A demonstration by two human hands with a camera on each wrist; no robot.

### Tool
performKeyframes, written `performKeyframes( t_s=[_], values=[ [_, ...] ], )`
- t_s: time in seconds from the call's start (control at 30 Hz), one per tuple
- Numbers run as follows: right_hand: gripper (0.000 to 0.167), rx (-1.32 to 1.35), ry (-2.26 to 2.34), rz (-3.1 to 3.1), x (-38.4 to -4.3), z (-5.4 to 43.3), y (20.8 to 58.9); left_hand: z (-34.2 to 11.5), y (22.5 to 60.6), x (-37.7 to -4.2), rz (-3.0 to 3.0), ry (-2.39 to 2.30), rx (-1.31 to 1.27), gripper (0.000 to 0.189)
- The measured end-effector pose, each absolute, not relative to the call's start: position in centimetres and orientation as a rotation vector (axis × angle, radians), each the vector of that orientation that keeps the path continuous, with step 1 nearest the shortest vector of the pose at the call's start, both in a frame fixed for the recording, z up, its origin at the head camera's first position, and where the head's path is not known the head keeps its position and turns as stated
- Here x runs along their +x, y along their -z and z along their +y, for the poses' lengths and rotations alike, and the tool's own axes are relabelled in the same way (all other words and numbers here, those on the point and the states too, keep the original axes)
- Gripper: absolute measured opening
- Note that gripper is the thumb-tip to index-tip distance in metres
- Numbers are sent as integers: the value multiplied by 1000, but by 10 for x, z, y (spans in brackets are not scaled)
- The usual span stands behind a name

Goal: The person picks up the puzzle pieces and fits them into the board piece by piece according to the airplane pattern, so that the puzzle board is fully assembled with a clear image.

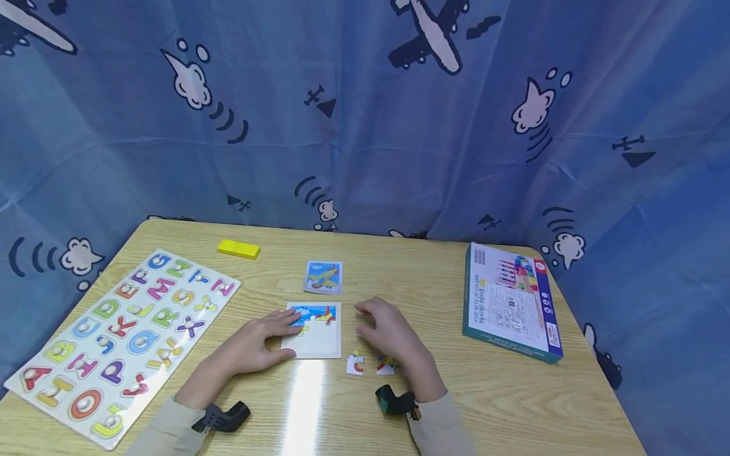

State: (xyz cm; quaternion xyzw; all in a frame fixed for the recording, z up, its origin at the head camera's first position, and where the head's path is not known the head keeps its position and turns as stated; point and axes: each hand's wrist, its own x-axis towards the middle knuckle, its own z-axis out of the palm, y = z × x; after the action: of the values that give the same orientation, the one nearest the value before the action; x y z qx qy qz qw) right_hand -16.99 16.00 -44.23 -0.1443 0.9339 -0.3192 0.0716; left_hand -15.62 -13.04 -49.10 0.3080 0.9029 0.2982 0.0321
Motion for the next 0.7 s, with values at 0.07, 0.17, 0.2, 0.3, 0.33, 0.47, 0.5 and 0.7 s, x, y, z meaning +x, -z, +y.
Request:
performKeyframes(
  t_s=[0.07,0.17,0.2,0.3,0.33,0.47,0.5,0.7],
  values=[
    [38,-430,949,2811,-168,171,444,-131,491,-156,2784,-914,943,50],
    [39,-419,936,2809,-166,184,447,-132,491,-155,2787,-912,937,50],
    [39,-416,926,2808,-166,188,447,-132,491,-155,2786,-913,936,50],
    [40,-403,908,2800,-166,199,448,-131,492,-155,2783,-921,939,51],
    [40,-398,903,2797,-166,201,448,-131,493,-156,2783,-923,941,51],
    [34,-414,866,2800,-166,209,447,-130,493,-156,2786,-925,953,50],
    [33,-420,856,2802,-166,210,447,-130,493,-156,2788,-921,953,50],
    [28,-425,845,2782,-168,212,452,-130,493,-157,2794,-913,948,50]
  ],
)
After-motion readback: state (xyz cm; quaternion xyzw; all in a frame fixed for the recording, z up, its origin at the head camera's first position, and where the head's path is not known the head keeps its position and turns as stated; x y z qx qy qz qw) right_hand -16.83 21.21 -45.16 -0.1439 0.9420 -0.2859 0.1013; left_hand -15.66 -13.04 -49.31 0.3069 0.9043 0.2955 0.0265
